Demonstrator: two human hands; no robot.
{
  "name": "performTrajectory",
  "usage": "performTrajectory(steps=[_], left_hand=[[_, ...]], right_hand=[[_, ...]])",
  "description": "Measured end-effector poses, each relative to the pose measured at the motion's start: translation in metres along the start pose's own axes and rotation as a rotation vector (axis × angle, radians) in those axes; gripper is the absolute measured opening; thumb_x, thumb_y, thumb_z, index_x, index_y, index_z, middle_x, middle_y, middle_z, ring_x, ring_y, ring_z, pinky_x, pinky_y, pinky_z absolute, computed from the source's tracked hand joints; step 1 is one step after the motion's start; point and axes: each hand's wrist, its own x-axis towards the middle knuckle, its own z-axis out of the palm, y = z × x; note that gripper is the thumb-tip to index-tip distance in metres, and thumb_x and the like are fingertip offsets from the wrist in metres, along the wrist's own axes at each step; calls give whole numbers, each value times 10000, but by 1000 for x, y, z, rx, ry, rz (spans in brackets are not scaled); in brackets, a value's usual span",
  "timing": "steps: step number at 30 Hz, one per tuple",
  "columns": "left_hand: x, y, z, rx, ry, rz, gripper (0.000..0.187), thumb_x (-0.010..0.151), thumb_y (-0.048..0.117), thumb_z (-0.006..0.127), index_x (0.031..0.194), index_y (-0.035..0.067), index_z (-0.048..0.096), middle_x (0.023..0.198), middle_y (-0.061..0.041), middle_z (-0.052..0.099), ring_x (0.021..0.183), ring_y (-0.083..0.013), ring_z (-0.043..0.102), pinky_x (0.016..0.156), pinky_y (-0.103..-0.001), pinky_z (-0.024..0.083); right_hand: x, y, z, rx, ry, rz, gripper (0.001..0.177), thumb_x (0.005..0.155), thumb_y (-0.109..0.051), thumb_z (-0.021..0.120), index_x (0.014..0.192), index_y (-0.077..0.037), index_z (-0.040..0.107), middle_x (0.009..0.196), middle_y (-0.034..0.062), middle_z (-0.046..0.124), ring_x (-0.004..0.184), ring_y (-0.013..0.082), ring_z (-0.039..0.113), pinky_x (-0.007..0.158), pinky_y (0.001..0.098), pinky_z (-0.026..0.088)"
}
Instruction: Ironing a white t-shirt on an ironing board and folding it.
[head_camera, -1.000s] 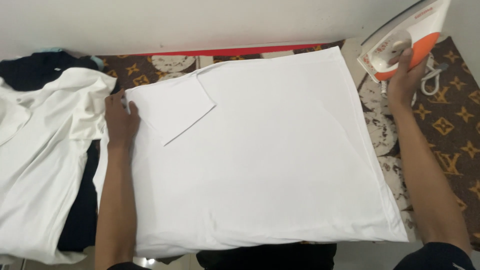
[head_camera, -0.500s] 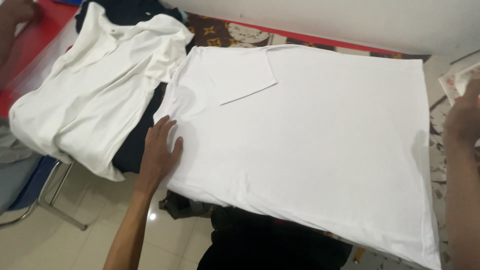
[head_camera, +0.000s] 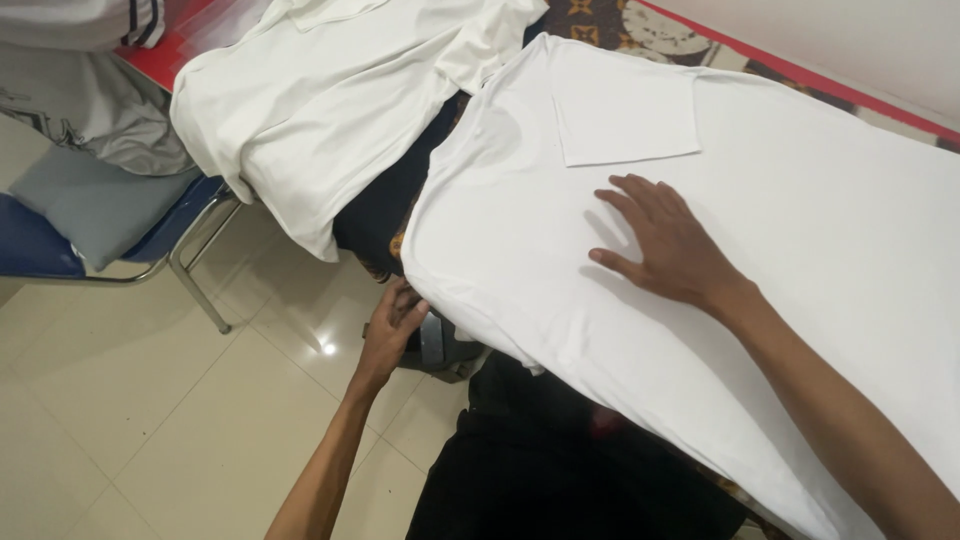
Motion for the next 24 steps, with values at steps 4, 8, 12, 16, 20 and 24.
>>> performTrajectory(steps=[4, 8, 12, 16, 20, 24], left_hand=[[4, -6, -9, 39, -105, 11, 649, 960, 405, 698, 1482, 74, 501, 1403, -233, 614, 1413, -444, 483, 1161, -626, 348], [3, -10, -26, 70, -263, -47, 587, 929, 393, 737, 1384, 38, 631, 1302, -281, 660, 1289, -491, 582, 1085, -630, 446], [-7, 6, -38, 93, -504, -185, 667, 984, 322, 662, 1519, -21, 462, 1243, -360, 666, 1140, -450, 674, 995, -607, 539], [-7, -2, -47, 71, -631, -287, 541, 1061, 272, 513, 1497, -47, 476, 1021, -225, 765, 854, -249, 749, 855, -465, 650], [4, 2, -49, -72, -742, -198, 406, 1034, 224, 542, 1239, -82, 713, 904, -231, 805, 749, -258, 783, 778, -458, 656], [55, -30, -30, -492, -520, -130, 323, 1051, 220, 539, 1034, -53, 710, 820, -240, 761, 721, -273, 775, 687, -433, 647]], right_hand=[[13, -12, 21, -67, -124, -9, 797, 954, -716, 439, 1590, -249, 328, 1656, 119, 333, 1549, 309, 262, 1269, 535, 124], [17, -8, 34, -57, -193, 28, 822, 952, -736, 391, 1616, -266, 273, 1702, 102, 239, 1574, 298, 177, 1272, 548, 46], [17, -6, 35, -49, -193, 48, 823, 951, -742, 387, 1613, -262, 288, 1708, 92, 228, 1579, 280, 163, 1277, 537, 25], [18, -11, 27, -46, -235, 44, 823, 947, -730, 400, 1620, -278, 256, 1710, 92, 200, 1578, 289, 138, 1277, 543, 13], [15, -28, 8, 80, -288, 27, 809, 938, -724, 439, 1583, -248, 334, 1680, 118, 265, 1562, 314, 183, 1280, 545, 44], [7, -52, -20, 357, -364, -1, 726, 946, -637, 446, 1526, -200, 437, 1597, 102, 446, 1517, 313, 326, 1296, 529, 110]])
